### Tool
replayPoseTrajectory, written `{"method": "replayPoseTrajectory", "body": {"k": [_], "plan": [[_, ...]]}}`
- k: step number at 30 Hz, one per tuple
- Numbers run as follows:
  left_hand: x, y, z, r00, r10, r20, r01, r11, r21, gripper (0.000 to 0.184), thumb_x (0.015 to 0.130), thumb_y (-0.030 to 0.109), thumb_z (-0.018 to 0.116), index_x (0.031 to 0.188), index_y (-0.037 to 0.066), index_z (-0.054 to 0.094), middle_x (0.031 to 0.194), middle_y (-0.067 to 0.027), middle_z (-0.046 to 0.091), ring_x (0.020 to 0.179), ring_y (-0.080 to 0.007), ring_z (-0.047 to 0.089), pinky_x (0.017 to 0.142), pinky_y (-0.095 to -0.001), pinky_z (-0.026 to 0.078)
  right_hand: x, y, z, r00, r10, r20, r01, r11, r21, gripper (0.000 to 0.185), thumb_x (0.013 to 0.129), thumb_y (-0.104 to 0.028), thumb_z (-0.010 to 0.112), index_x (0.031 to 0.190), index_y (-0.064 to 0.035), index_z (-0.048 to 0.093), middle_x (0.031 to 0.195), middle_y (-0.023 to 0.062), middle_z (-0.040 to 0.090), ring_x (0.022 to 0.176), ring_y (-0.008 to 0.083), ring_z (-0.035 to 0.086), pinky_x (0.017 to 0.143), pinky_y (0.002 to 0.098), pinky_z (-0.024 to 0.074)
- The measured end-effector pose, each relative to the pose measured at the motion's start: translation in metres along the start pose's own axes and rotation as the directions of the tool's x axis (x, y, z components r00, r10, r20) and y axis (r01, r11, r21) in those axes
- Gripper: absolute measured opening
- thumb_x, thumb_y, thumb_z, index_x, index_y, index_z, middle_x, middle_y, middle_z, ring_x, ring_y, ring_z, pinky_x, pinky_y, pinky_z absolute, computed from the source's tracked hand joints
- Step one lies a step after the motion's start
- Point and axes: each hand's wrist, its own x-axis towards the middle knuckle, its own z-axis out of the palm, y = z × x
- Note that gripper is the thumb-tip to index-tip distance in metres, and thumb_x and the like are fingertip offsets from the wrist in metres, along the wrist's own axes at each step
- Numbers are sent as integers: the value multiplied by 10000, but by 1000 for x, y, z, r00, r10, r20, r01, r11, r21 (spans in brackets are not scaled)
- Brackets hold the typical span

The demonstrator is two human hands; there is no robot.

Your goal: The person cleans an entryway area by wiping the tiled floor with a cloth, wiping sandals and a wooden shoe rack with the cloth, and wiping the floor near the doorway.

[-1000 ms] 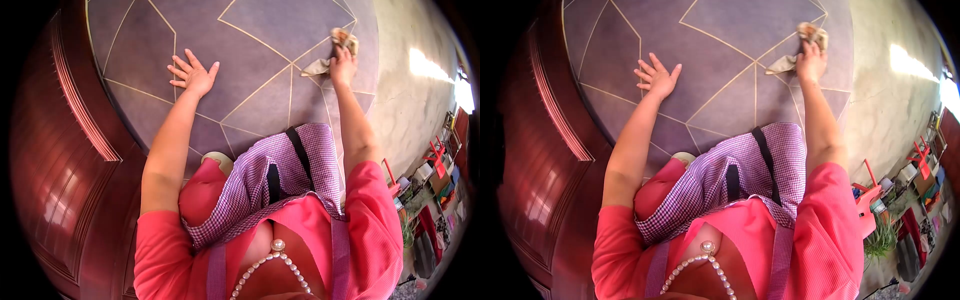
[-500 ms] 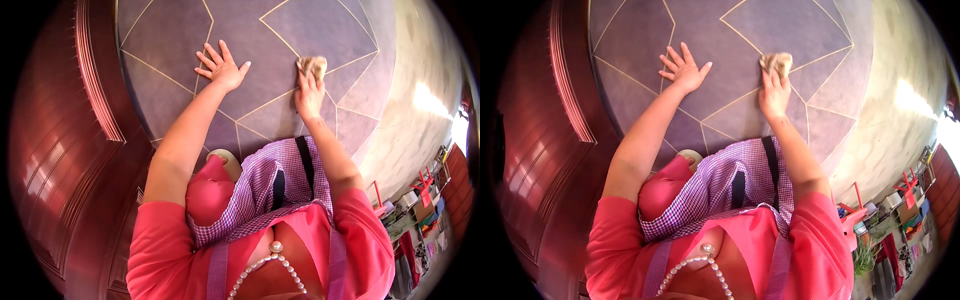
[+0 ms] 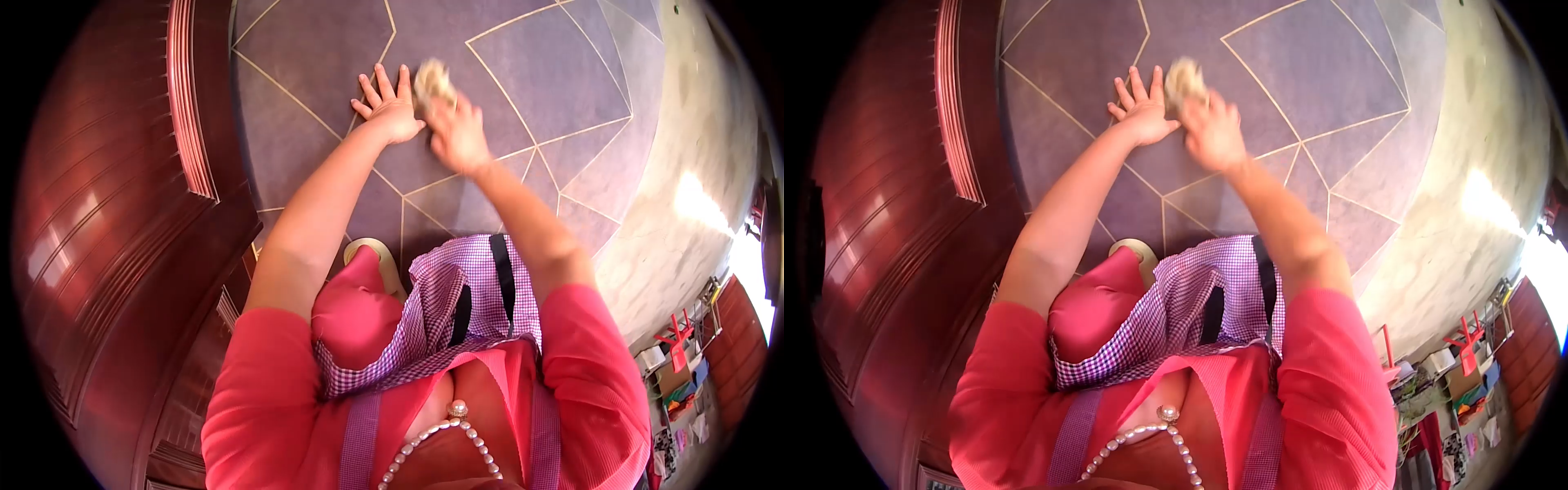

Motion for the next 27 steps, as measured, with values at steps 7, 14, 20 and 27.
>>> {"method": "replayPoseTrajectory", "body": {"k": [7, 14, 20, 27], "plan": [[13, -108, 26, 521, -140, -842, -25, 984, -178, 585, 881, 340, 545, 1376, 88, 364, 1444, -171, 312, 1367, -351, 213, 1064, -570, 162, -158, -46, 36, 900, -390, 195, 372, 920, 124, 457, 695, -243, 647, 1149, -194, 619, 1203, -20, 530, 1151, 252, 446, 816, 429, 428], [24, -125, 44, 523, -138, -841, 109, 990, -94, 535, 918, 326, 448, 1381, 71, 369, 1457, -190, 294, 1379, -358, 192, 1095, -562, 118, 20, 15, 24, 968, -246, -44, 236, 959, -159, 360, 727, -214, 635, 1086, -182, 630, 1177, 48, 569, 1129, 343, 459, 782, 517, 438], [23, -126, 44, 507, -154, -848, 29, 986, -163, 507, 917, 264, 461, 1371, 58, 373, 1447, -175, 308, 1377, -368, 187, 1120, -538, 102, 229, 14, -12, 677, 664, -317, -678, 731, 81, 387, 817, -291, 569, 1175, -146, 587, 1207, 75, 563, 1111, 385, 471, 858, 506, 430], [21, -133, 47, 370, -188, -910, -230, 930, -285, 554, 882, 238, 514, 1357, 10, 342, 1374, -210, 362, 1312, -369, 300, 1093, -505, 194, 160, -86, 41, 942, -333, 53, 331, 943, 35, 426, 760, -167, 597, 1182, -120, 581, 1267, 59, 527, 1168, 309, 460, 856, 432, 450]]}}
